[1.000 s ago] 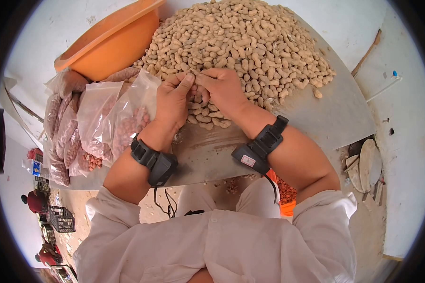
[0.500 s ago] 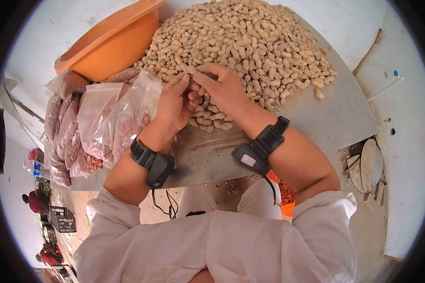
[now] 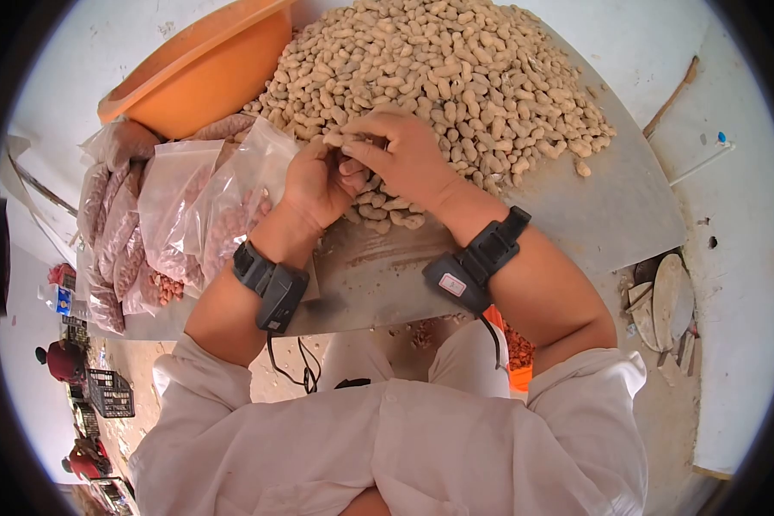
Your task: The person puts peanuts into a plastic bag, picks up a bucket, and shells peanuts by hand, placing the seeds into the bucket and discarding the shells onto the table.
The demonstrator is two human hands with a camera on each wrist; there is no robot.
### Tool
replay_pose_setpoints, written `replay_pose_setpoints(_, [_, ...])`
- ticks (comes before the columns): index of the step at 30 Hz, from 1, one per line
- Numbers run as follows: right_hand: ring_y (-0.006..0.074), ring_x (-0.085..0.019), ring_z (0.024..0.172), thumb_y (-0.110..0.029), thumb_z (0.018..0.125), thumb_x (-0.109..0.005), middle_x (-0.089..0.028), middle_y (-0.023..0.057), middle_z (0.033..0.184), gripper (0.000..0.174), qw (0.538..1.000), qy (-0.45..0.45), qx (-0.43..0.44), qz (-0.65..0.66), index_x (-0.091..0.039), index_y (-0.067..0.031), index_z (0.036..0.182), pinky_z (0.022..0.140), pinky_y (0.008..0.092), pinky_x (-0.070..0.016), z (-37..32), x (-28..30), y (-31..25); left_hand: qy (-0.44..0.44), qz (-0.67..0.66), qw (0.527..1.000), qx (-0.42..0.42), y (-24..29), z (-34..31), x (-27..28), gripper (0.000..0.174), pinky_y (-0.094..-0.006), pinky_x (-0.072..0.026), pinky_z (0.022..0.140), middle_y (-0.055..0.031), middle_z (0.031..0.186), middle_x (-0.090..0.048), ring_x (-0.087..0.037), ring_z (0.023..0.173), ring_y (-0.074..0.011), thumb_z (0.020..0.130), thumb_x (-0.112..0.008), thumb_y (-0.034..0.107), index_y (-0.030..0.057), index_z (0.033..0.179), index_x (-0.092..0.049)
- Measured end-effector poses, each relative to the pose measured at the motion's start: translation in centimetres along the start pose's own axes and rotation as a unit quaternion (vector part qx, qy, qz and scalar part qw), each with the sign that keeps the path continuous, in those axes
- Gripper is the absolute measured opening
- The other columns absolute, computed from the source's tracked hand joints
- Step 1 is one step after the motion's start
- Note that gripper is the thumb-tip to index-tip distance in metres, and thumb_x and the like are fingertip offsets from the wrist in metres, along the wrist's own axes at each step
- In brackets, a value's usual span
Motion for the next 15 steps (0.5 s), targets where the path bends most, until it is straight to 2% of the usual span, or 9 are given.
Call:
replay_pose_setpoints(2, [0.0185,-0.058,0.073,-0.016,0.082,-0.062,-0.06,0.0062,0.084,0.018,0.986,-0.007,-0.126,0.109,-0.065,-0.0021,0.094,0.064,0.0287,-0.0474,0.0,0.4,-0.5,-0.012,0.036,0.999,0.01,0.1,0.1,0.4,0.019,-0.0201,-0.0319,0.044,0.0006,0.067,-0.047,-0.037,0.049,-0.0075,0.095,-0.04,0.018,0.0042,0.095,-0.053])
replay_pose_setpoints(5, [0.0169,-0.058,0.071,-0.014,0.083,-0.061,-0.06,0.0054,0.081,0.016,0.921,0.063,-0.219,0.316,-0.063,-0.0001,0.089,0.062,0.0272,-0.0481,0.1,0.9,2.1,-0.024,0.083,0.996,-0.03,0.3,-0.7,-0.7,0.019,-0.0201,-0.0253,0.042,0.0022,0.063,-0.04,-0.03,0.048,-0.0067,0.095,-0.042,0.017,0.0028,0.105,-0.051])
replay_pose_setpoints(6, [0.0166,-0.058,0.069,-0.014,0.083,-0.061,-0.059,0.0056,0.078,0.014,0.877,0.1,-0.241,0.404,-0.062,-0.0005,0.088,0.061,0.027,-0.0479,0.2,1.1,2.2,-0.016,0.08,0.996,-0.042,0.5,-0.9,-0.9,0.02,-0.0201,-0.0249,0.042,0.0028,0.062,-0.038,-0.029,0.048,-0.0068,0.095,-0.041,0.017,0.003,0.105,-0.051])
replay_pose_setpoints(8, [0.0161,-0.058,0.064,-0.013,0.083,-0.061,-0.059,0.006,0.073,0.012,0.76,0.169,-0.276,0.564,-0.061,-0.0012,0.084,0.057,0.0267,-0.0476,0.4,1.5,2.0,-0.001,0.073,0.995,-0.066,0.9,-1.1,-0.9,0.021,-0.0202,-0.024,0.042,0.0039,0.06,-0.034,-0.027,0.047,-0.0071,0.096,-0.04,0.018,0.0034,0.105,-0.051])
replay_pose_setpoints(11, [0.0167,-0.059,0.065,-0.014,0.082,-0.063,-0.058,0.0055,0.07,0.012,0.726,0.204,-0.265,0.6,-0.059,-0.0031,0.079,0.056,0.0277,-0.0479,0.8,2.1,-0.1,-0.012,0.066,0.993,-0.094,1.5,-0.4,0.3,0.021,-0.0199,-0.0244,0.044,0.0046,0.058,-0.03,-0.026,0.048,-0.0071,0.097,-0.039,0.018,0.0037,0.106,-0.051])
replay_pose_setpoints(14, [0.018,-0.06,0.073,-0.018,0.08,-0.065,-0.058,0.006,0.072,0.015,0.853,0.082,-0.268,0.441,-0.061,-0.0034,0.08,0.062,0.0298,-0.0488,0.4,3.1,3.5,-0.001,0.074,0.993,-0.09,1.5,-0.4,0.3,0.021,-0.0197,-0.0262,0.045,0.0044,0.059,-0.032,-0.028,0.05,-0.007,0.097,-0.038,0.018,0.0036,0.106,-0.051])
replay_pose_setpoints(15, [0.0198,-0.06,0.073,-0.018,0.079,-0.065,-0.059,0.0066,0.073,0.016,0.932,0.044,-0.252,0.256,-0.061,-0.0027,0.082,0.062,0.0309,-0.0482,0.5,3.1,2.7,0.0,0.077,0.993,-0.091,1.4,-0.4,0.3,0.021,-0.0197,-0.0267,0.046,0.0043,0.06,-0.033,-0.028,0.05,-0.007,0.097,-0.038,0.018,0.0036,0.106,-0.051])
Point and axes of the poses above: each hand's wrist, its own z-axis towards the middle knuckle, its own x-axis out of the back of the hand, y = z × x, the point moved 2 cm from there along z, towards the middle knuckle
